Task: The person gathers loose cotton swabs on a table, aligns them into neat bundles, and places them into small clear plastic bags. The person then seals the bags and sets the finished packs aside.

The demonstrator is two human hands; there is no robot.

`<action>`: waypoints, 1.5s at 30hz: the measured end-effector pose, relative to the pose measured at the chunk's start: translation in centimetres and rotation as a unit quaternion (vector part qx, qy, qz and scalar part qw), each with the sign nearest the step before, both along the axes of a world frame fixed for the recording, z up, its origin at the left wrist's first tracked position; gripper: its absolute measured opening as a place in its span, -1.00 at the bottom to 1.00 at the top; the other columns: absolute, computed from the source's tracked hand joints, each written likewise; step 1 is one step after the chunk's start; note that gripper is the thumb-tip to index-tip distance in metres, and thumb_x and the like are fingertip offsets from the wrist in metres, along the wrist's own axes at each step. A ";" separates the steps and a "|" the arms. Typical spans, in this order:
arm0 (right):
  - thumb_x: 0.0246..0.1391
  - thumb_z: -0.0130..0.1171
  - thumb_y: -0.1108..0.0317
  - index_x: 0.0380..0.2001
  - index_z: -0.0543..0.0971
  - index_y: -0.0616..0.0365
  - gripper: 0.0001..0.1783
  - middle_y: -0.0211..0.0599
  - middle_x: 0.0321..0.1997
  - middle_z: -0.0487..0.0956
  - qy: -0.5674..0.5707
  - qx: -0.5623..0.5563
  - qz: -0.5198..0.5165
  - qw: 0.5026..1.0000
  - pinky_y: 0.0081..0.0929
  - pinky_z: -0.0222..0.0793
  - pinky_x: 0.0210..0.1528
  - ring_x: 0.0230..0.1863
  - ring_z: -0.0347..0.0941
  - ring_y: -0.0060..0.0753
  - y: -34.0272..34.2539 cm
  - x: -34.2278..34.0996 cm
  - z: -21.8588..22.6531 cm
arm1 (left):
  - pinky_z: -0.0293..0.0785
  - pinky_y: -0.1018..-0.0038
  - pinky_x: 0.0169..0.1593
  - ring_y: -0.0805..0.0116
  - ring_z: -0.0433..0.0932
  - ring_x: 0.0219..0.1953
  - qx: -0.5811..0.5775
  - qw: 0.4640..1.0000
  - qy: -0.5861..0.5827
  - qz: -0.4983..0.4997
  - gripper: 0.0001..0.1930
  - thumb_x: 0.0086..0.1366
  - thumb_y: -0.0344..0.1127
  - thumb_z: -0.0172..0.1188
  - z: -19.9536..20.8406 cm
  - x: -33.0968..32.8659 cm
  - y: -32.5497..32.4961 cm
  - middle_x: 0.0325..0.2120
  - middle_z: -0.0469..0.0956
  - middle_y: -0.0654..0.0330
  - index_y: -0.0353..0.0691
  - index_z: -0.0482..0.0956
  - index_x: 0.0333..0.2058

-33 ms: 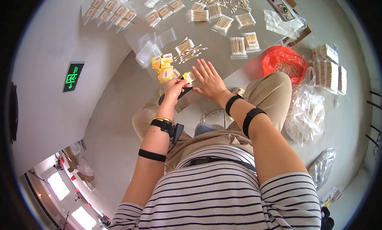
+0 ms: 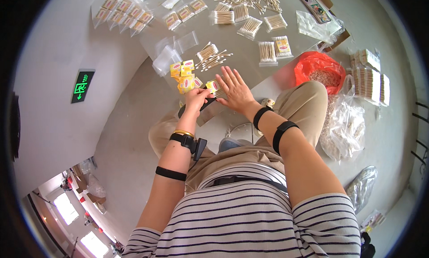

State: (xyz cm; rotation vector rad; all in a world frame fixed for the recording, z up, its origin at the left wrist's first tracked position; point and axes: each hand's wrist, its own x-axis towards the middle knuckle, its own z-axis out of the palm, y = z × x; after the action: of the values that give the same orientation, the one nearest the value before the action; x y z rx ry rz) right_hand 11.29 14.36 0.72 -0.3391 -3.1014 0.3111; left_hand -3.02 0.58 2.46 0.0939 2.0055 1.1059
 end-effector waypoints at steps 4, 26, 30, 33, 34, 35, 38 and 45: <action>0.29 -0.03 -0.38 0.59 -0.02 0.12 0.08 0.11 0.68 -0.13 0.008 -0.005 0.004 1.000 -0.04 -0.36 0.68 0.70 -0.28 0.03 0.0 0.0 0.1 | 0.46 0.59 -0.37 0.48 0.70 -0.41 0.001 1.000 -0.001 -0.002 -0.80 0.36 -0.27 0.37 -0.4 0.3 0.7 -0.42 0.75 0.17 -0.32 0.66 -0.28; 0.28 -0.12 -0.48 0.60 -0.03 0.09 0.11 0.09 0.69 -0.14 -0.003 -0.014 0.032 0.999 -0.07 -0.37 0.69 0.70 -0.30 0.03 -2.3 -1.0 -0.1 | 0.67 0.15 -0.12 -0.04 0.75 -0.22 -0.392 0.808 0.329 -0.291 -0.67 0.25 -0.10 0.21 2.9 -0.7 -3.8 -0.34 0.75 -0.06 -0.25 0.77 -0.35; 0.27 -0.11 -0.48 0.59 0.00 0.10 0.11 0.09 0.68 -0.12 0.016 -0.027 0.045 0.998 -0.07 -0.37 0.69 0.70 -0.29 0.02 -4.5 -2.1 -0.2 | 0.62 0.14 -0.16 -0.02 0.72 -0.26 -0.342 0.848 0.314 -0.255 -0.69 0.26 -0.06 0.20 1.7 -1.6 -5.5 -0.36 0.73 -0.01 -0.17 0.76 -0.35; 0.27 -0.09 -0.47 0.59 0.00 0.10 0.11 0.09 0.68 -0.12 0.016 -0.031 0.058 0.998 -0.06 -0.37 0.69 0.70 -0.28 0.02 -5.5 -2.5 -0.3 | 0.60 0.18 -0.24 0.04 0.72 -0.34 -0.247 0.905 0.268 -0.221 -0.73 0.27 -0.10 0.19 1.6 -2.0 -7.3 -0.41 0.72 0.05 -0.15 0.74 -0.37; 0.27 -0.08 -0.46 0.59 0.00 0.10 0.11 0.08 0.68 -0.11 0.016 -0.032 0.064 0.997 -0.05 -0.36 0.69 0.70 -0.28 0.02 -5.7 -2.6 -0.3 | 0.61 0.20 -0.25 0.09 0.73 -0.36 -0.218 0.920 0.249 -0.209 -0.74 0.28 -0.12 0.18 1.7 -2.1 -7.7 -0.44 0.72 0.08 -0.14 0.73 -0.37; 0.26 -0.07 -0.46 0.59 0.00 0.10 0.10 0.08 0.68 -0.11 0.015 -0.034 0.069 0.997 -0.05 -0.36 0.69 0.70 -0.27 0.02 -5.9 -2.7 -0.3 | 0.63 0.23 -0.27 0.13 0.74 -0.37 -0.190 0.934 0.230 -0.197 -0.76 0.28 -0.13 0.18 1.8 -2.1 -8.0 -0.46 0.72 0.11 -0.13 0.73 -0.36; 0.27 -0.05 -0.44 0.59 -0.01 0.09 0.10 0.07 0.68 -0.11 0.009 -0.031 0.085 0.996 -0.04 -0.35 0.69 0.70 -0.27 0.02 -5.9 -2.7 0.0 | 0.59 0.24 -0.33 0.09 0.70 -0.46 -0.137 0.951 0.223 -0.166 -0.77 0.28 -0.16 0.19 1.5 -1.9 -8.5 -0.51 0.69 0.13 -0.15 0.70 -0.39; 0.27 -0.09 -0.47 0.59 0.03 0.03 0.08 0.04 0.69 -0.10 -0.008 0.001 0.100 0.995 -0.06 -0.38 0.68 0.71 -0.28 -0.05 -5.7 -2.7 0.2 | 0.50 0.28 -0.36 0.19 0.62 -0.52 -0.116 0.944 0.280 -0.128 -0.76 0.28 -0.19 0.19 -0.1 -1.3 -9.1 -0.58 0.64 0.11 -0.21 0.68 -0.45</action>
State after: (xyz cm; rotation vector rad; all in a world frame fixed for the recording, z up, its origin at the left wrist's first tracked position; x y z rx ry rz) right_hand 8.62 8.63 0.94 -0.0292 -3.1559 0.3096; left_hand -4.32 -8.50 2.41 0.5849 2.5200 0.7156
